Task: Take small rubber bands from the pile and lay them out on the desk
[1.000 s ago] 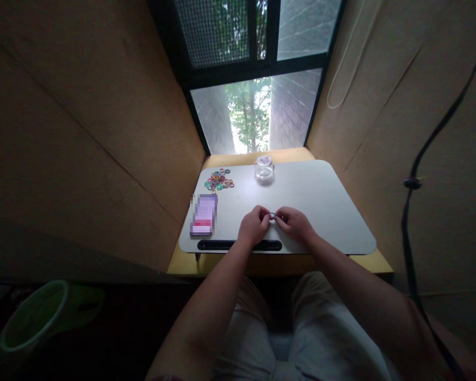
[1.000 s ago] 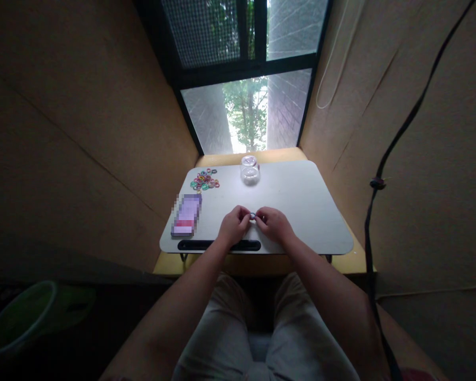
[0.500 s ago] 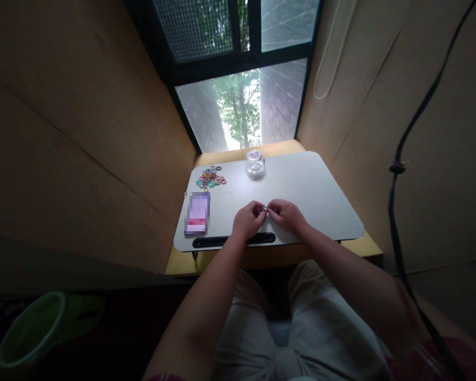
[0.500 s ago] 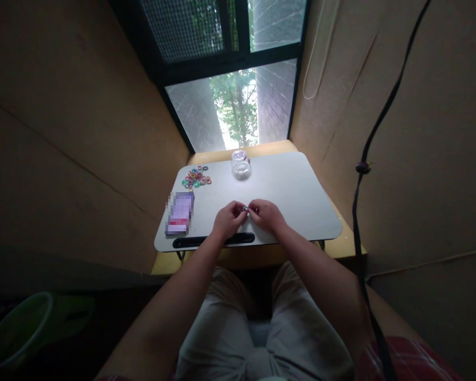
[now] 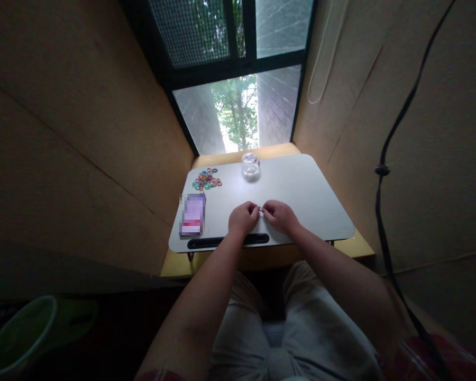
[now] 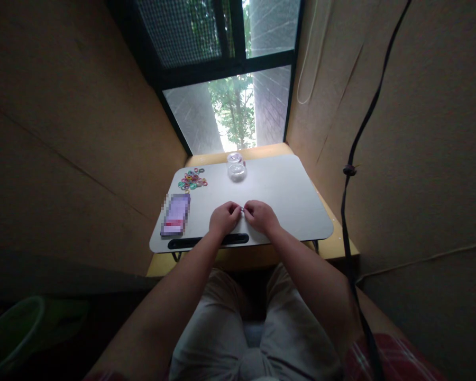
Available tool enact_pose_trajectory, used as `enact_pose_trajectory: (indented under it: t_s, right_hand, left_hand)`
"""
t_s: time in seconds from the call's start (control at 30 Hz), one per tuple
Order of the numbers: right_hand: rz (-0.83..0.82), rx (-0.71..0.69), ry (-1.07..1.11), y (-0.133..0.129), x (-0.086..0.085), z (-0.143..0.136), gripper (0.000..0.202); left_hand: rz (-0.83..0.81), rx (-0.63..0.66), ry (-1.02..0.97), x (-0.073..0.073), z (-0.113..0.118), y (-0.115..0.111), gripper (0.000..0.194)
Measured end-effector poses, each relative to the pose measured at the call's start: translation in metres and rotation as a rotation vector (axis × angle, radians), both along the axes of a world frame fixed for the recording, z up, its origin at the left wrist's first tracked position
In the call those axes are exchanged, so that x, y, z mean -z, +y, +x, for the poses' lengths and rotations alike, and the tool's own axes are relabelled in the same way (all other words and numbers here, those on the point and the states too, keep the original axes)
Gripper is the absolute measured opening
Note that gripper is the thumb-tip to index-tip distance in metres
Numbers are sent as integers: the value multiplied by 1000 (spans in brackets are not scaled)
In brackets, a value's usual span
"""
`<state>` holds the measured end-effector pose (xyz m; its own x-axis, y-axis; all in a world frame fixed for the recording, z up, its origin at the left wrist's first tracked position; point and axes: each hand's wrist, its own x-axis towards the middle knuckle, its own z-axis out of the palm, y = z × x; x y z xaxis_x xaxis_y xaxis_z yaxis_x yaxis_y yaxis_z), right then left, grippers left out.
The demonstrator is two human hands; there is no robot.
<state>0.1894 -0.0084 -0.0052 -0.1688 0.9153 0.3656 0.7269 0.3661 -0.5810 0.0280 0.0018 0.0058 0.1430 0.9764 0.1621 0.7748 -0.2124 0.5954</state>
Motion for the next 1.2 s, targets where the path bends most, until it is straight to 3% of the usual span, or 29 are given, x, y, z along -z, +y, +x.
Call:
enact_pose_trajectory:
  t_s: [0.13,0.37,0.57,0.73,1.2]
  right_hand:
    - [1,11,10,1,1,0,15]
    - [-7,53,98,2,4,0,11]
    - [-18,31,146,2,4,1,31]
    - [-6,5,72,3,3,1,13]
    - [36,69,61,3,5,0,15]
  left_hand:
    - [3,-26,10,1,0,8,24]
    - [1,52,-68,4,-4,7,25]
    - [-21,94,-85,1,-5,3,25]
    - [-19,83,-52,0,-5,2,25]
    - [-15,35,-14,-1,-3,2,26]
